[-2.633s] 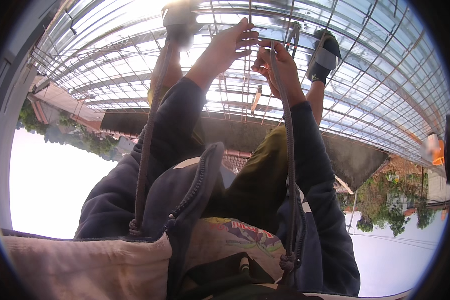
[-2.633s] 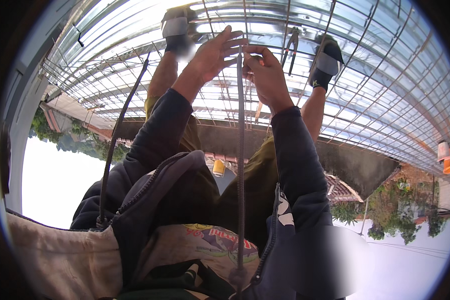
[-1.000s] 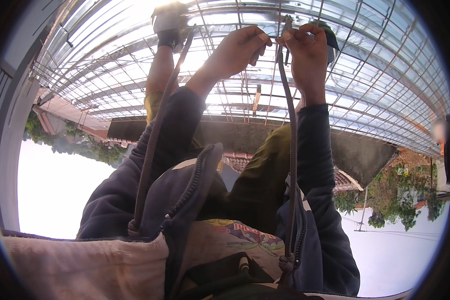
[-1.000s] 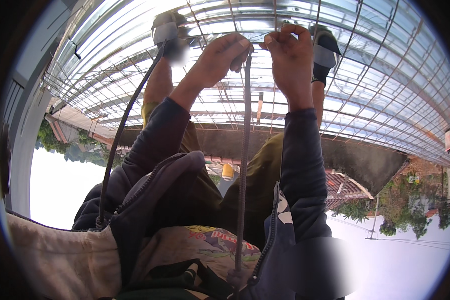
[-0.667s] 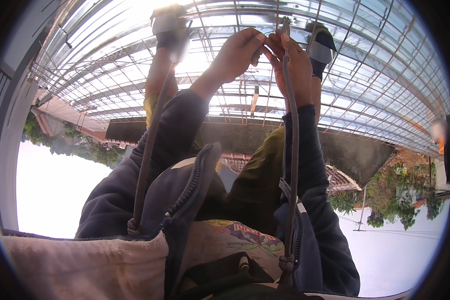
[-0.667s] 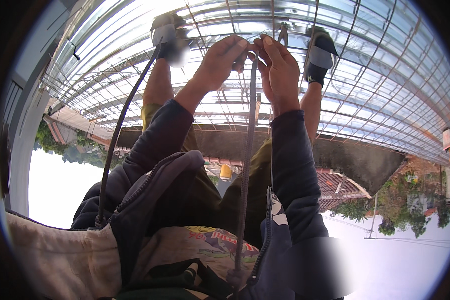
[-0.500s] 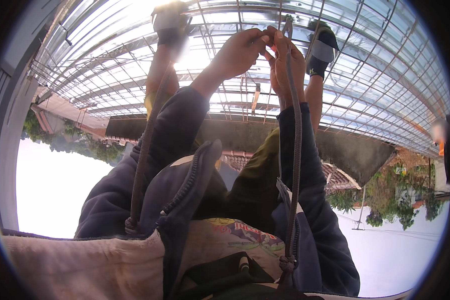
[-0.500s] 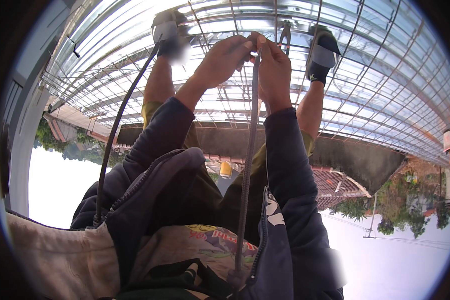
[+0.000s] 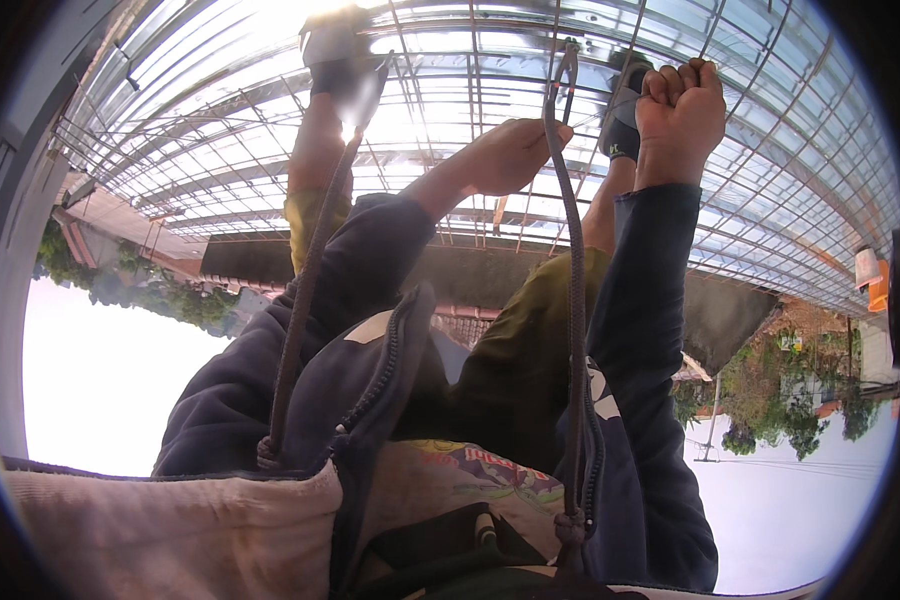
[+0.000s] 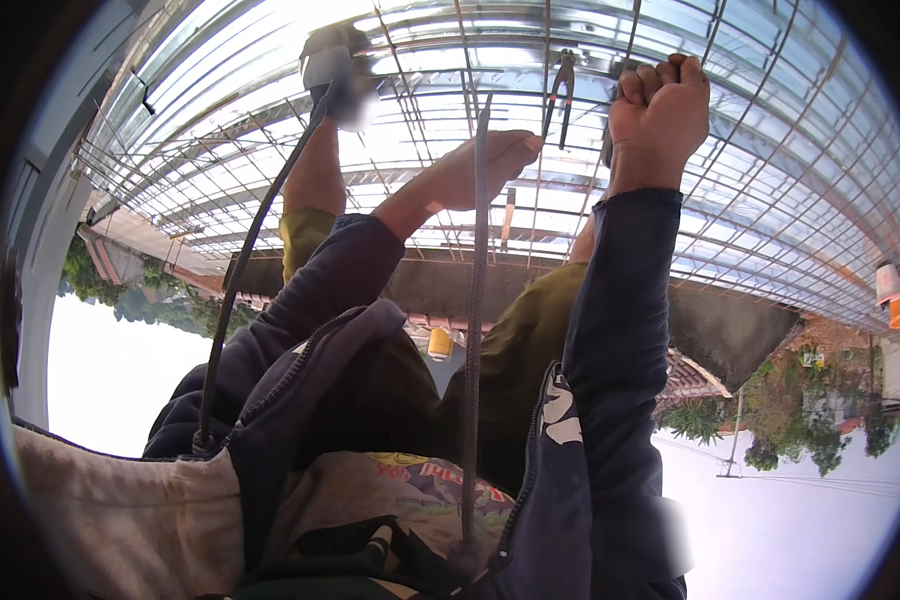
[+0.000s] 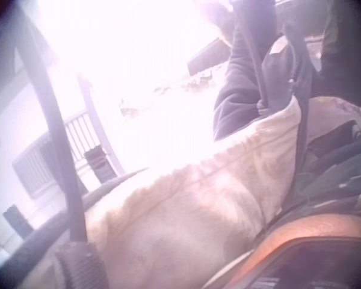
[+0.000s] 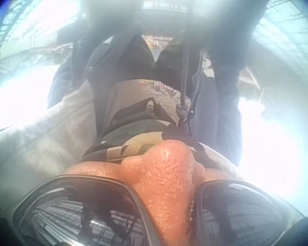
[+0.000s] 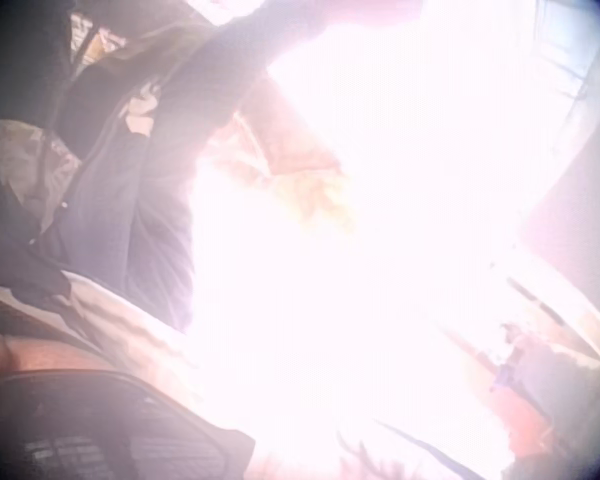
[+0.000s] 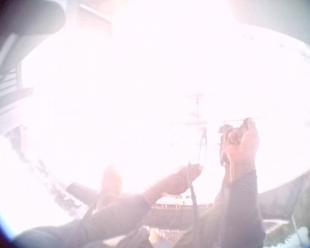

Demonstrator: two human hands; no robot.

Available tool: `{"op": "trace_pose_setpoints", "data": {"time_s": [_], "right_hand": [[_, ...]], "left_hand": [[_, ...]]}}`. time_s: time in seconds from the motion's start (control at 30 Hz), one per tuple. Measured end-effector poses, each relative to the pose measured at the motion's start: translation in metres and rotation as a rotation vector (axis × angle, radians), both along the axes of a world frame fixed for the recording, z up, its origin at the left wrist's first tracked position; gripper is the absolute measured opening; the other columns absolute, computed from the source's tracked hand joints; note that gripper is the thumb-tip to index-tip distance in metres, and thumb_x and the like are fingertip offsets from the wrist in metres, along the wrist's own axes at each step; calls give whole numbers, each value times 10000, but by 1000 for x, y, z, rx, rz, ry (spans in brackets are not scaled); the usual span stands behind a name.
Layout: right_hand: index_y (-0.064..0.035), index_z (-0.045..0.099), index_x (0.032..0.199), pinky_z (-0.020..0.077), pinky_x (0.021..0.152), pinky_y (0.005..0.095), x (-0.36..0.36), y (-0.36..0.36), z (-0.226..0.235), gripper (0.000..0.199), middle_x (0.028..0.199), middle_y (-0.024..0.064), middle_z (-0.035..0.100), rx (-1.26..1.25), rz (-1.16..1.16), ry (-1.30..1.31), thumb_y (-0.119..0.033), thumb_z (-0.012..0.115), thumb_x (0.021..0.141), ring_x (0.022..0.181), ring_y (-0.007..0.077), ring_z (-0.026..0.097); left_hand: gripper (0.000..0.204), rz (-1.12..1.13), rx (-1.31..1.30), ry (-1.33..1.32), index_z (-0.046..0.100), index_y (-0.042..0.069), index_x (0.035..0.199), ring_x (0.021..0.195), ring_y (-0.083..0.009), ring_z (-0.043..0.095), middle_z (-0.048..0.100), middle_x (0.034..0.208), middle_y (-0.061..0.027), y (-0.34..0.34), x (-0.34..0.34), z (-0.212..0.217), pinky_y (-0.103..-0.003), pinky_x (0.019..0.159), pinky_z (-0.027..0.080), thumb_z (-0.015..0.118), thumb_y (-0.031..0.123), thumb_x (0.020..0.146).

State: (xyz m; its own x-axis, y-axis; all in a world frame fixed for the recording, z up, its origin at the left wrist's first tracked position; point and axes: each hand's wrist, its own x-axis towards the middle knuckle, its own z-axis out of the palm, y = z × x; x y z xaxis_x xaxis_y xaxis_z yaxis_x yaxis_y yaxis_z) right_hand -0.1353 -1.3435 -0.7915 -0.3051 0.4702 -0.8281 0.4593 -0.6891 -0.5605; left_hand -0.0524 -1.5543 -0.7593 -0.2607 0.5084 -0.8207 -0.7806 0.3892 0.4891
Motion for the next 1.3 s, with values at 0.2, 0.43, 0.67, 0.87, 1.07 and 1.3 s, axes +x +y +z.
{"op": "trace_pose_setpoints", "data": {"time_s": [0.2, 0.43, 0.67, 0.87, 1.07, 1.3], "right_hand": [[-54, 536, 951, 226, 497, 287, -5, 32, 1, 171, 684, -45, 340, 176, 103, 107, -137, 527, 1101, 557, 77, 244], [-44, 564, 1061, 224, 496, 287, -5, 67, 7, 174, 688, -46, 270, 168, -63, 88, -207, 546, 1121, 565, 87, 211], [-47, 610, 1195, 278, 533, 292, -15, 93, 17, 263, 721, -34, 312, 43, -31, -19, -272, 482, 1147, 584, 95, 261], [6, 628, 1362, 323, 582, 307, -16, 104, 0, 339, 753, -23, 411, -171, 46, -57, -162, 458, 1122, 605, 95, 328], [-78, 689, 1291, 336, 532, 265, 7, 118, -7, 278, 741, -56, 468, -168, 231, 28, -137, 479, 1119, 573, 49, 354], [1, 645, 1407, 320, 486, 243, 67, 127, -39, 349, 756, -45, 498, -140, 374, -88, -117, 520, 1103, 555, 43, 387]], "left_hand": [[453, -186, -69, 352, 626, 23, 1071, 831, -446, 676, 666, 828, -221, 12, 44, -12, -547, 757, 511, 413, 413, 1157], [262, -213, -236, 713, 638, 81, 1022, 659, -348, 693, 669, 708, -94, 11, 35, -5, -476, 608, 544, 573, 323, 1098], [206, -288, -287, 995, 623, 72, 935, 684, -273, 627, 540, 779, -74, 49, 47, -8, -378, 560, 533, 579, 200, 1091], [331, -384, -444, 667, 681, 82, 1332, 1164, -371, 676, 714, 1208, -173, 75, 40, 13, -456, 999, 532, 562, 296, 1108], [397, -102, -588, 390, 675, 62, 1385, 1255, -337, 669, 707, 1355, -182, 83, 42, 15, -425, 1089, 509, 601, 331, 1102], [436, 68, -691, 216, 710, 40, 1330, 1171, -311, 724, 766, 1235, -178, 20, 76, -13, -399, 1022, 539, 583, 383, 1094]]}}
